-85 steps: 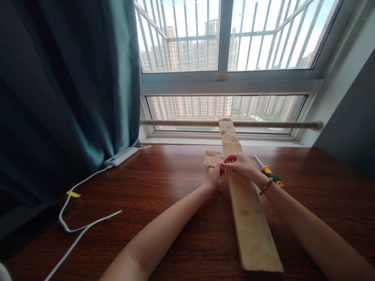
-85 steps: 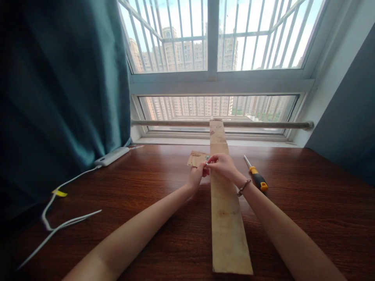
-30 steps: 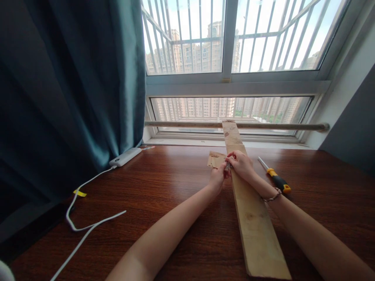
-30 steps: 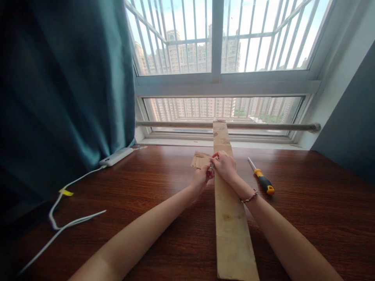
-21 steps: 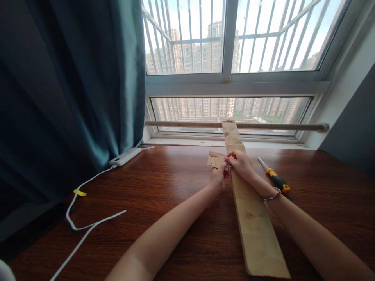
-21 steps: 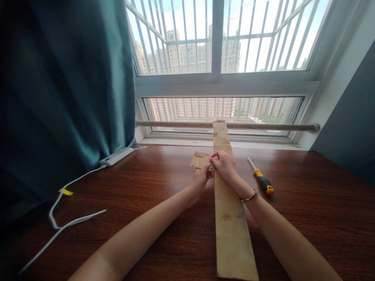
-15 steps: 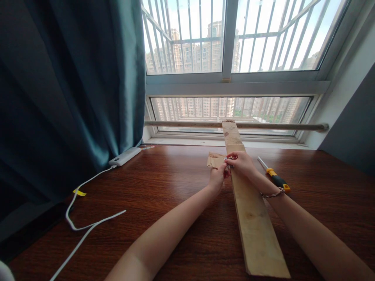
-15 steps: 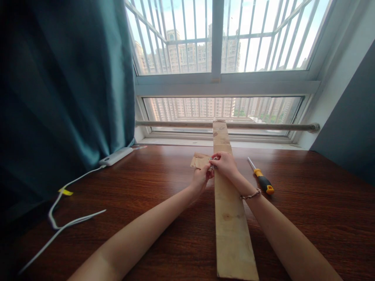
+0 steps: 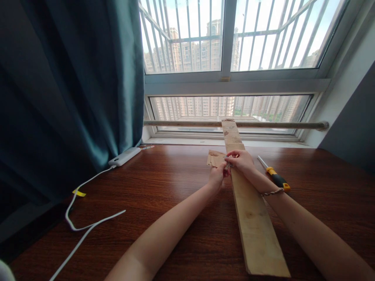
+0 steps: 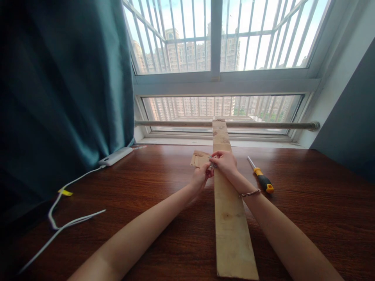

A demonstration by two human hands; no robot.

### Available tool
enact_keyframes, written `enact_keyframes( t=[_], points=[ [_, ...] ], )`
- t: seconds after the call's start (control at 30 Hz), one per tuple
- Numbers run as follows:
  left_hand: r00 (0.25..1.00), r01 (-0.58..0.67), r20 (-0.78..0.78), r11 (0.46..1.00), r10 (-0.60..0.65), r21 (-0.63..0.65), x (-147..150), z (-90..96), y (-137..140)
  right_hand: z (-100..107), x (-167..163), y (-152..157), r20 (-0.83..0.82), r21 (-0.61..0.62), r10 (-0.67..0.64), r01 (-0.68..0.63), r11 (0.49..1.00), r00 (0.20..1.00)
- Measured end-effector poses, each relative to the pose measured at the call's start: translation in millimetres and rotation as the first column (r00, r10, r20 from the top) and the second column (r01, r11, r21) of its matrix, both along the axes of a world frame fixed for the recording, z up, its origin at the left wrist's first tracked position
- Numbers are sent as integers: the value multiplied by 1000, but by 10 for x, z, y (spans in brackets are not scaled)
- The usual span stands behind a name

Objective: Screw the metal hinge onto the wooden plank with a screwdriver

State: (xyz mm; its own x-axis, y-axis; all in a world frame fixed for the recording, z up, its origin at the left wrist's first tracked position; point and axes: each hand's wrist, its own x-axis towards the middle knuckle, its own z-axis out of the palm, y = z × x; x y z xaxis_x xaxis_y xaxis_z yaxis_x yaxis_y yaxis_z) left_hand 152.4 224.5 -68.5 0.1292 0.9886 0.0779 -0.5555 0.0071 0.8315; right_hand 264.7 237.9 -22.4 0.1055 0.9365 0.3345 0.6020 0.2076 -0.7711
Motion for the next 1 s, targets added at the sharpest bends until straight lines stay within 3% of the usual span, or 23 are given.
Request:
enact_keyframes(
  t=[0.4, 0.63, 0.77, 1.0],
  points=[
    [1000, -11, 24, 1000, 11, -15, 4, 87, -48, -25, -9, 6, -27, 36, -4, 5, 999, 1000],
    [1000, 5, 28, 999, -5, -31, -4, 76, -55, -1, -19, -25, -31, -13, -6, 6, 1000, 999],
    [1000, 2, 22, 1000, -2, 6, -4, 51, -44, 25, -34, -42, -30, -56, -48, 47, 997, 998],
    [1000, 6, 25, 1000, -5, -27, -6, 73, -55, -8, -41, -40, -40, -29, -120, 119, 992, 992]
  ],
)
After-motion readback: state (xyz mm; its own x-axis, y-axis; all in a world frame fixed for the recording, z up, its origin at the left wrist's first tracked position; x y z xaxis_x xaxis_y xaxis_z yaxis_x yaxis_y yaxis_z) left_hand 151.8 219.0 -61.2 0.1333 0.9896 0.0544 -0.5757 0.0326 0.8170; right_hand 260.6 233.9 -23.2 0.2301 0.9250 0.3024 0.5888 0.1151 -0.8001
